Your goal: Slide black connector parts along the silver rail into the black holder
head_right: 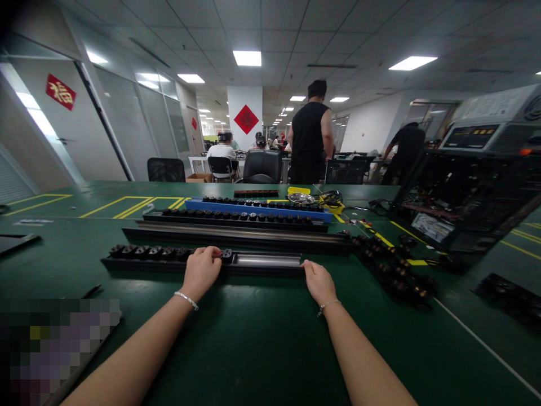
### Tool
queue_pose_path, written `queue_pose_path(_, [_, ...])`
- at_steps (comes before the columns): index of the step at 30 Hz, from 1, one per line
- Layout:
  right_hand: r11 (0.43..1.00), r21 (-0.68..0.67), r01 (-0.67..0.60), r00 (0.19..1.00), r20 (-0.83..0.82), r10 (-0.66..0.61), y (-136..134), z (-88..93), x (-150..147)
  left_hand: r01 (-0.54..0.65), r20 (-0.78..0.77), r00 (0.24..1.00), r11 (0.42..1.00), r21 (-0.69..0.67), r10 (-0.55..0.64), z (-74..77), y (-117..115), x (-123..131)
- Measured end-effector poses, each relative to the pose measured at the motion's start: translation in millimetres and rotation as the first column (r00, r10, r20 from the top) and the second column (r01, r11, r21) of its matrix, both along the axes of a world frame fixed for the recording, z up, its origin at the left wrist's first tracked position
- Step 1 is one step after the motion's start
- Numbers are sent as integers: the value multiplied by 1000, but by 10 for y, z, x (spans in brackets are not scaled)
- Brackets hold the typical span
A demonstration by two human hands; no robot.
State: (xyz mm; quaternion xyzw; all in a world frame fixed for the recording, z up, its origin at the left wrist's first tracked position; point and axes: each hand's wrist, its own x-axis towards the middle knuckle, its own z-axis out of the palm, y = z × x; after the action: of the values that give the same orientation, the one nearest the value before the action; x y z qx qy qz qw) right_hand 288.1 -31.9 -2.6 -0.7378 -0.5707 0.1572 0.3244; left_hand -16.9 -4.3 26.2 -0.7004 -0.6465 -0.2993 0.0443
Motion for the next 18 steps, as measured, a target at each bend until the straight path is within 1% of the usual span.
queue_pose_path(6, [999, 40, -16, 1000, 15, 15, 21, -46, 12, 19, 30, 999, 1000, 10, -20, -24, 19, -3])
queue_pose_path(13, [1000, 6, -18, 999, 34, 18, 11, -30, 8, 36, 63, 997, 999, -2, -36, -27, 15, 4])
queue_pose_path(18, [999, 15, -34, 999, 43, 34, 16, -37, 10, 50, 94, 994, 999, -7, -49, -47, 15, 5])
